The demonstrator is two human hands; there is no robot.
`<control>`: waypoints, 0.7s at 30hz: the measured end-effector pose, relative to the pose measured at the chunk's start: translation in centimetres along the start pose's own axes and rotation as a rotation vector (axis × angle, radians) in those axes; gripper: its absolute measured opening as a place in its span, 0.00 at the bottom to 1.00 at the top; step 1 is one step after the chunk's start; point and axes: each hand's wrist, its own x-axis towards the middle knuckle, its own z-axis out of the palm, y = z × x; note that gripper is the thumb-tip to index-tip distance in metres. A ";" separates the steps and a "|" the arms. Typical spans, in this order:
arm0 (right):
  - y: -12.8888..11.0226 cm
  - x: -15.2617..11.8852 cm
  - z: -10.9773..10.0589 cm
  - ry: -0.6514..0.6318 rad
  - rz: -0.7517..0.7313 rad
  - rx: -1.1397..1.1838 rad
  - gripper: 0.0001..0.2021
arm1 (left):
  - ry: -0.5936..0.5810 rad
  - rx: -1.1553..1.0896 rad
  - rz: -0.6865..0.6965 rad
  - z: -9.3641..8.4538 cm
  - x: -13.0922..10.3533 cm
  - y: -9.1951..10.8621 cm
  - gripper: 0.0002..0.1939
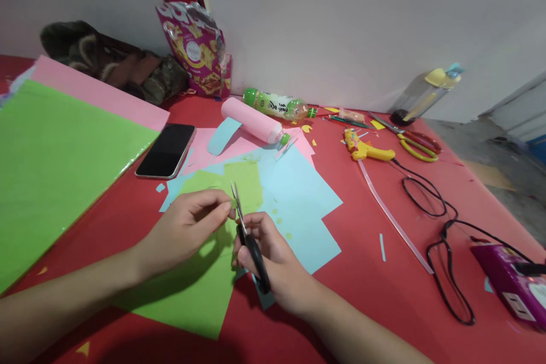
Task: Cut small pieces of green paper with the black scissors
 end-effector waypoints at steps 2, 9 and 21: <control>0.1 0.0 0.0 0.007 0.005 -0.006 0.18 | 0.009 -0.018 -0.002 0.1 0.0 0.0 0.11; 0.0 0.1 0.1 0.023 0.011 -0.025 0.18 | 0.001 -0.052 -0.018 0.1 -0.2 0.1 0.12; -0.3 0.1 0.2 0.036 0.014 -0.047 0.17 | -0.033 -0.090 -0.044 0.0 -0.1 0.2 0.11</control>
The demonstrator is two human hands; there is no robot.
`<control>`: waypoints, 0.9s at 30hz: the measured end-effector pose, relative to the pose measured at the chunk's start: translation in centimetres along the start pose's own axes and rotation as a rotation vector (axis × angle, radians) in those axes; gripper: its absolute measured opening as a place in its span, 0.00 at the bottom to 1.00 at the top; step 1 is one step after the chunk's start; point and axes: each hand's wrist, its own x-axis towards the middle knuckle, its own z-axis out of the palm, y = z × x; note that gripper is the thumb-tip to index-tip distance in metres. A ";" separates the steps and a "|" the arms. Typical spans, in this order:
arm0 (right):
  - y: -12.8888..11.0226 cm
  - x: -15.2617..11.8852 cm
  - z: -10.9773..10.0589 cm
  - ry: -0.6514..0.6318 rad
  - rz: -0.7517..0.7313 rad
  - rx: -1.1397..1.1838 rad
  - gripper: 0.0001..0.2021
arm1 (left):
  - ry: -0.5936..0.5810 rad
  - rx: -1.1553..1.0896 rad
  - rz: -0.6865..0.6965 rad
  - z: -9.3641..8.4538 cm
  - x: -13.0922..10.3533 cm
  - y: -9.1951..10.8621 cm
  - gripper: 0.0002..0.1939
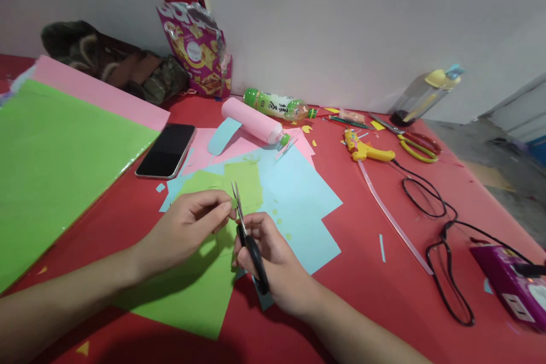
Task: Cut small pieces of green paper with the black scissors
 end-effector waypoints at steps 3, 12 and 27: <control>-0.3 0.0 0.1 0.005 0.008 0.000 0.20 | -0.014 0.009 0.015 -0.2 0.0 0.1 0.11; -0.5 0.1 0.3 0.003 0.014 -0.022 0.20 | -0.068 0.110 0.045 -1.1 0.5 0.4 0.11; -0.9 0.1 0.6 0.026 0.109 -0.039 0.24 | -0.200 0.308 0.038 -2.6 1.0 0.8 0.11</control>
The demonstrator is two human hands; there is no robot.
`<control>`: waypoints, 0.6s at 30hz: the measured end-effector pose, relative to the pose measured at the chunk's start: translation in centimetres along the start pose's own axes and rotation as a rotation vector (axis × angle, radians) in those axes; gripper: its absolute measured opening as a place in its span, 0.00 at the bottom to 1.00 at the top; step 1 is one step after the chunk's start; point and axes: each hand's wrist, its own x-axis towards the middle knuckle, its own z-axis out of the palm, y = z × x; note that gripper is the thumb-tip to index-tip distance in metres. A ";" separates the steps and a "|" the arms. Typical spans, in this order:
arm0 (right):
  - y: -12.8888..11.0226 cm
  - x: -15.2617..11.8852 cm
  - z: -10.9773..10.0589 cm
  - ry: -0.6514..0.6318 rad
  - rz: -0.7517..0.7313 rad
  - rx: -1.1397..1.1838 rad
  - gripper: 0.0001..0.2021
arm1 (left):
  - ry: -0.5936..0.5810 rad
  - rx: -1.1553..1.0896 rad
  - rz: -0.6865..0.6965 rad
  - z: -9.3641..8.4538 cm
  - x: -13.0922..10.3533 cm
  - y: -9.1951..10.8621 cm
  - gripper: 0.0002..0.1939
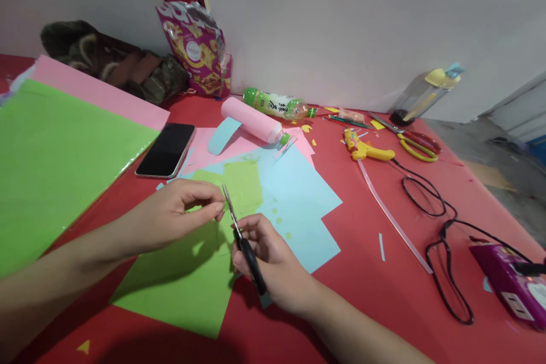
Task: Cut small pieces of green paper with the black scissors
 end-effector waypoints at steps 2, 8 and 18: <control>0.0 0.0 0.0 -0.003 0.004 0.004 0.23 | -0.001 0.028 0.012 -0.2 0.0 0.1 0.11; -0.1 0.1 0.1 0.003 0.041 0.003 0.24 | -0.023 0.050 0.011 -0.7 0.0 0.0 0.11; -0.1 0.1 0.1 0.006 0.063 -0.036 0.24 | -0.088 0.105 -0.002 -1.1 0.0 -0.2 0.10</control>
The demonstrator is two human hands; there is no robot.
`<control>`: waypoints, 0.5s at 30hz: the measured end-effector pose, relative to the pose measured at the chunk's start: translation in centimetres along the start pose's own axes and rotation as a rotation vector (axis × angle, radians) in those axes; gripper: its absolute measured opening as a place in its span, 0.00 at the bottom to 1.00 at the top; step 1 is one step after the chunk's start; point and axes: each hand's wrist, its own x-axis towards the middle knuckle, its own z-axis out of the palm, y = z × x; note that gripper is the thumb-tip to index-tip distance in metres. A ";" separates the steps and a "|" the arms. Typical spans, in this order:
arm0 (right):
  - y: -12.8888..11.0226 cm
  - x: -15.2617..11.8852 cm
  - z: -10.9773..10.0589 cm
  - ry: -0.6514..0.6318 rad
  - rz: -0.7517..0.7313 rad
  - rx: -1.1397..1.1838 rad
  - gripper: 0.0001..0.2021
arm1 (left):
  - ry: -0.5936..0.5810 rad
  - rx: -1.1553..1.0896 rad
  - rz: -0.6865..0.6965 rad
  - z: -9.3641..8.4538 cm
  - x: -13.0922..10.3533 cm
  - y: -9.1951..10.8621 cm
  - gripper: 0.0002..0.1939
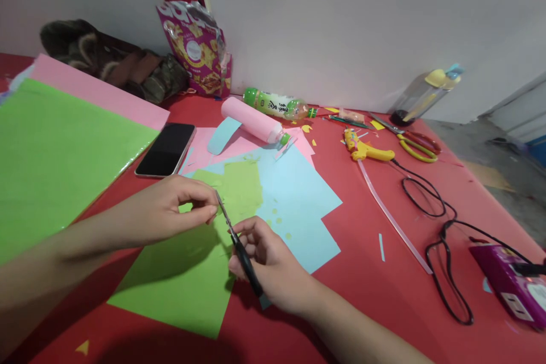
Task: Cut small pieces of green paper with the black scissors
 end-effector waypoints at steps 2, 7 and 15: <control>0.0 0.0 0.0 0.007 0.003 -0.010 0.24 | -0.017 -0.001 -0.007 -0.1 0.0 0.1 0.10; 0.0 0.1 0.0 0.015 0.023 -0.076 0.22 | -0.054 0.018 0.004 -0.4 0.0 0.0 0.11; 0.5 0.5 -0.1 0.096 -0.089 0.004 0.26 | -0.141 0.042 0.055 -0.4 0.1 -0.3 0.11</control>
